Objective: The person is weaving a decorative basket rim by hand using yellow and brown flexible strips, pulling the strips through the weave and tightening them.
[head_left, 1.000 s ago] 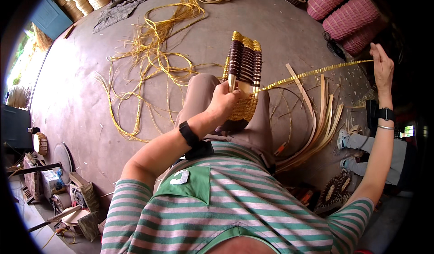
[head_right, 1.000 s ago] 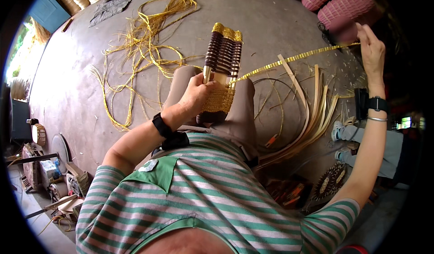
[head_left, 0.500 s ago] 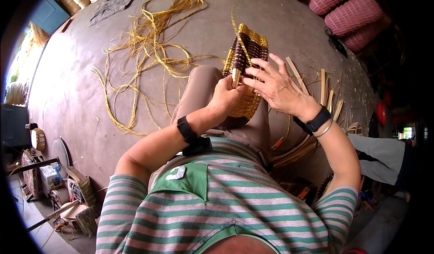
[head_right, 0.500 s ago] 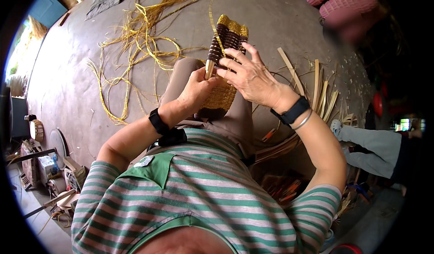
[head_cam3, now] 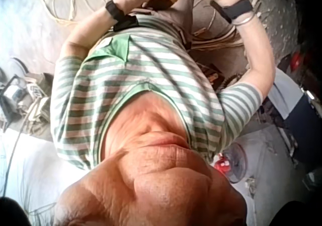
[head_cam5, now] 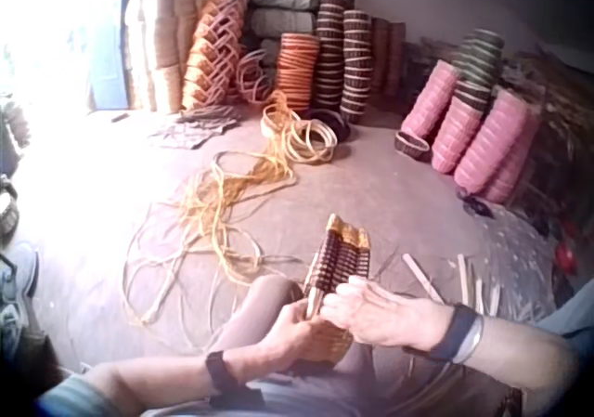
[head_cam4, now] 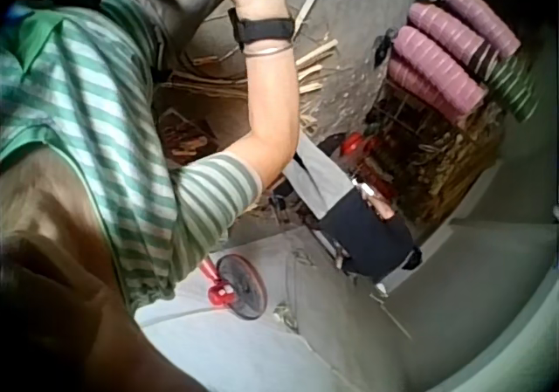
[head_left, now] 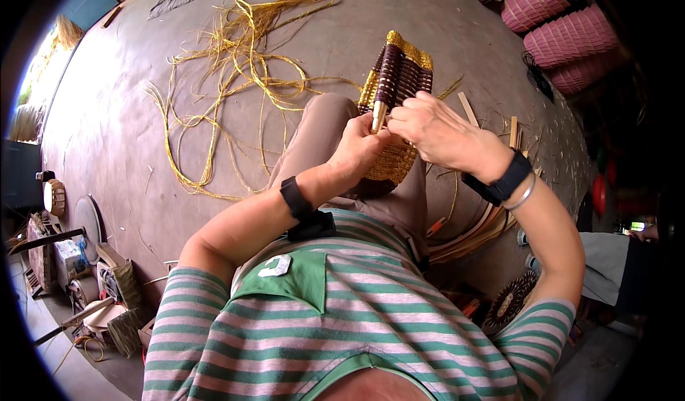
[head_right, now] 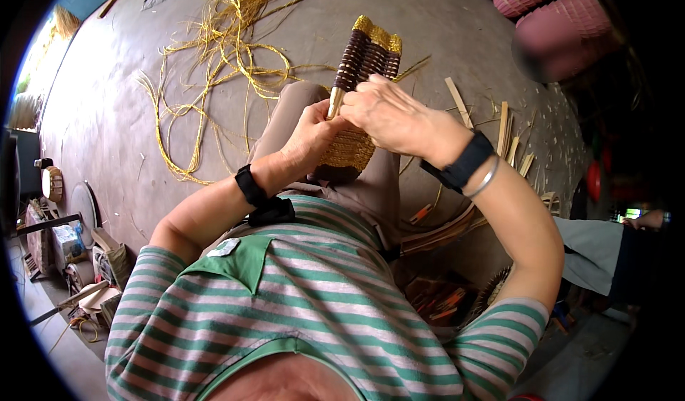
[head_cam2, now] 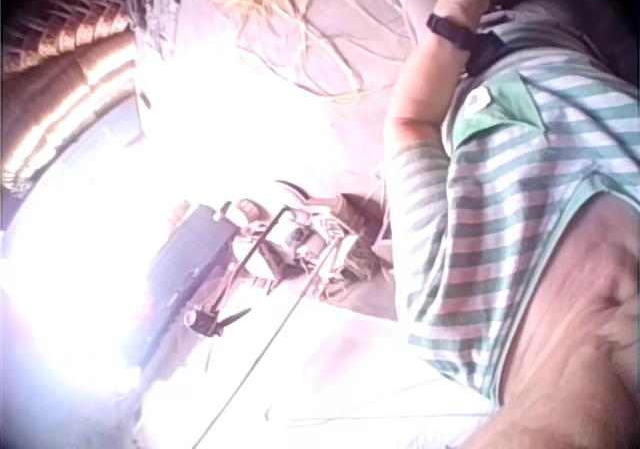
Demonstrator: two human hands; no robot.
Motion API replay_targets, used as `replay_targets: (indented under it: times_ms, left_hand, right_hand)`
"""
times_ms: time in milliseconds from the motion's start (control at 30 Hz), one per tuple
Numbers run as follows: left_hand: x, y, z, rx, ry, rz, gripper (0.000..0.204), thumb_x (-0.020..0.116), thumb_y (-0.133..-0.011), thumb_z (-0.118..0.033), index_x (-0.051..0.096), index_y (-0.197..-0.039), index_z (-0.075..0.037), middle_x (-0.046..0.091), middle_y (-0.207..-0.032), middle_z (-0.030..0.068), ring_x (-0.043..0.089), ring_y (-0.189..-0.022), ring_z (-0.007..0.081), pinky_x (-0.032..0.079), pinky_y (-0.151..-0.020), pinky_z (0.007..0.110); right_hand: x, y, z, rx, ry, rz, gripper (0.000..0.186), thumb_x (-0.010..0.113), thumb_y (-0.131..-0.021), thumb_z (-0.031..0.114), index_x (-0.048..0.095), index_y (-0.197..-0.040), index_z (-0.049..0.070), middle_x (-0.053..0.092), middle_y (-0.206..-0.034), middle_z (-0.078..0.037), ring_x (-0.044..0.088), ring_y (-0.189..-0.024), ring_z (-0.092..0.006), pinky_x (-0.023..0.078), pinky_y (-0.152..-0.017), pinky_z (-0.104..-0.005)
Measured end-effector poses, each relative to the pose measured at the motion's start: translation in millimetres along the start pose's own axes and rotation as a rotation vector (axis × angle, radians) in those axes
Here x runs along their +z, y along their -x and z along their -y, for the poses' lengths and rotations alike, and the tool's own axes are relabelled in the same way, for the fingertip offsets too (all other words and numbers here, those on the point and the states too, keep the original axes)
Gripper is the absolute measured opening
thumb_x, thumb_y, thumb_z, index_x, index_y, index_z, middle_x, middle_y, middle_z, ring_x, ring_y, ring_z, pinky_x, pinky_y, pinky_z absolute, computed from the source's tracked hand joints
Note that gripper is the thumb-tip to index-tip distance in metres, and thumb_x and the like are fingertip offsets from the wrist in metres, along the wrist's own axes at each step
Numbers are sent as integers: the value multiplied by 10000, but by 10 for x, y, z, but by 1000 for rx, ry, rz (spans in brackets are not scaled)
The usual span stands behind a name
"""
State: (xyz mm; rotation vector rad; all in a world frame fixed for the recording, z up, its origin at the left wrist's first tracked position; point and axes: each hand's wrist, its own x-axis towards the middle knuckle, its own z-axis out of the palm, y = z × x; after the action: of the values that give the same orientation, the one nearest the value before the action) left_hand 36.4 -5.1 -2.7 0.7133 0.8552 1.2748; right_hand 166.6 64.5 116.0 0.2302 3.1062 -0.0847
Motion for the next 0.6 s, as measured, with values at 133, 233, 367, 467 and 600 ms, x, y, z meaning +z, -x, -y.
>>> replay_targets:
  times_ms: [133, 233, 367, 467, 600]
  left_hand:
    - [56, 111, -143, 87, -114, -3, 249, 617, -827, -85, 537, -1041, 16, 623, -941, 58, 591, -859, 113, 492, -757, 269]
    - [40, 86, -48, 141, -161, -14, 240, 597, -837, -60, 533, -1054, 20, 626, -965, 57, 581, -887, 109, 482, -774, 264]
    - [4, -6, 92, 188, -299, -101, 242, 594, -841, -58, 537, -1063, 19, 620, -938, 44, 574, -864, 100, 483, -770, 266]
    - [33, -17, 50, 162, -297, -129, 236, 594, -849, -81, 543, -1059, 16, 613, -913, 34, 569, -838, 97, 483, -755, 266]
    - [17, -34, 70, 100, -336, -170, 223, 562, -863, -117, 542, -1040, 19, 591, -870, 25, 545, -785, 90, 470, -706, 262]
  right_hand:
    - [120, -212, -114, 18, -148, 59, 110, 583, -670, -29, 588, -773, 6, 618, -767, -167, 623, -767, -347, 493, -682, -414]
    - [152, -271, -136, 88, -213, 134, 123, 593, -683, -16, 640, -793, 10, 629, -756, -208, 629, -750, -373, 512, -668, -426]
    - [114, -308, -144, 151, -179, 120, 91, 606, -724, 45, 648, -800, 19, 622, -751, -214, 625, -755, -377, 506, -671, -434]
    - [-3, -256, -162, 231, -190, 28, 91, 599, -762, 96, 652, -786, 25, 621, -742, -210, 625, -752, -372, 503, -666, -438]
    - [-95, -97, -104, 439, -200, -35, 111, 594, -778, 119, 628, -752, 16, 624, -725, -183, 616, -717, -363, 489, -637, -439]
